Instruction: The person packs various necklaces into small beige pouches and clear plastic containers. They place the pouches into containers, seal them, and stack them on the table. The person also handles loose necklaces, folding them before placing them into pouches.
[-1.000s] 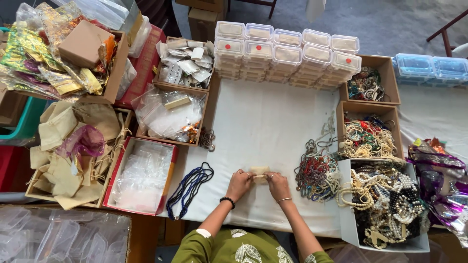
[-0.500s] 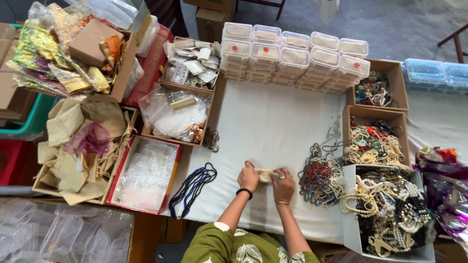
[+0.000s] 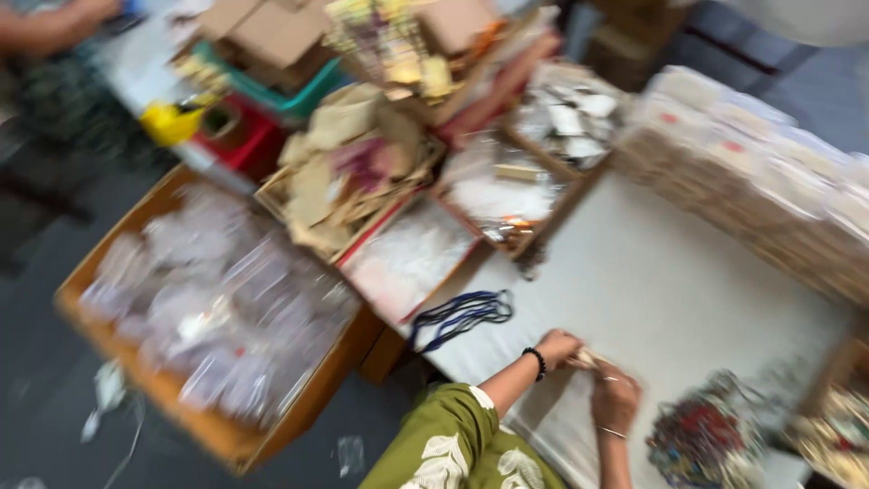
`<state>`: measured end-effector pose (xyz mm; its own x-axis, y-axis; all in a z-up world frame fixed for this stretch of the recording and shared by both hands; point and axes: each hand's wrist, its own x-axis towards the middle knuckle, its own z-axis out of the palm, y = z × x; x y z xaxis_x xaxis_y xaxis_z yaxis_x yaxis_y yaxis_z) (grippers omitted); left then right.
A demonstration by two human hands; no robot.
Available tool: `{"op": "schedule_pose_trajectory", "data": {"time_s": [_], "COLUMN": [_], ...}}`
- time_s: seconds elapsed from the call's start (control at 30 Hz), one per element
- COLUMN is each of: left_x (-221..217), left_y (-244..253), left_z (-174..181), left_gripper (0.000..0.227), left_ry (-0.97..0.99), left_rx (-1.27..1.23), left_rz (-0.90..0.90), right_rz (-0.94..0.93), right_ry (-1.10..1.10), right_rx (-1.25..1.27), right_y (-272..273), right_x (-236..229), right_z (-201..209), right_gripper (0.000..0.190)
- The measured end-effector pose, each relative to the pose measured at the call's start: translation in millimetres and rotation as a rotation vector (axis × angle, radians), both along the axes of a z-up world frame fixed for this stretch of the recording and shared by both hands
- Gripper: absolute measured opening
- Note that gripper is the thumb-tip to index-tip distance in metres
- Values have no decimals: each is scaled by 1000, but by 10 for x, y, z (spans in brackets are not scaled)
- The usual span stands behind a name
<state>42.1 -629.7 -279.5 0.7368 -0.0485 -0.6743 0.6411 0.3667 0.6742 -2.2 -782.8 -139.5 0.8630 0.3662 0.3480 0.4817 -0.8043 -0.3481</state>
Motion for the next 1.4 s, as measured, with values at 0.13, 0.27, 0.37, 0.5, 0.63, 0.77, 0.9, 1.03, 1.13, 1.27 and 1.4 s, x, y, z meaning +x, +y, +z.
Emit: {"op": "schedule_pose_trajectory", "data": {"time_s": [0.13, 0.27, 0.37, 0.5, 0.63, 0.77, 0.9, 1.03, 1.13, 1.27, 1.4], "left_x": [-909, -1863, -2512, -3120, -3175, -2808, -2528, -2390, -2389, -2382, -2494], "left_y": [987, 1990, 2775, 3823, 4523, 4653, 4694, 4696, 4708, 4771, 4821], "left_z": [724, 1752, 2251, 1752, 1011, 856, 30, -418, -802, -1260, -1442], "left_gripper": [23, 29, 32, 35, 39, 25, 28, 35, 45, 43, 34], "left_ry": [24, -58, -134, -210, -60, 22, 289, 467, 520, 647, 666], "left_rx": [-316, -209, -78, 325, 812, 1175, 1407, 1490, 1560, 1423, 1346], "left_rz": [237, 265, 291, 623, 696, 305, -421, -461, -482, -501, -473], "right_rz": [14, -28, -99, -281, -364, -442, -513, -562, -605, -656, -664], "right_ry": [70, 46, 139, 377, 380, 436, 547, 552, 529, 476, 418], "right_rx": [12, 27, 103, 225, 145, 263, 355, 337, 299, 200, 163], "right_y": [197, 345, 376, 451, 412, 382, 455, 505, 540, 542, 519], "right_x": [-76, -122, -69, 11, 167, 273, 260, 247, 233, 248, 177], "right_z": [95, 44, -126, -145, -418, -445, -311, -284, -272, -338, -379], "right_gripper": [23, 18, 18, 29, 31, 36, 39, 38, 39, 39, 38]}}
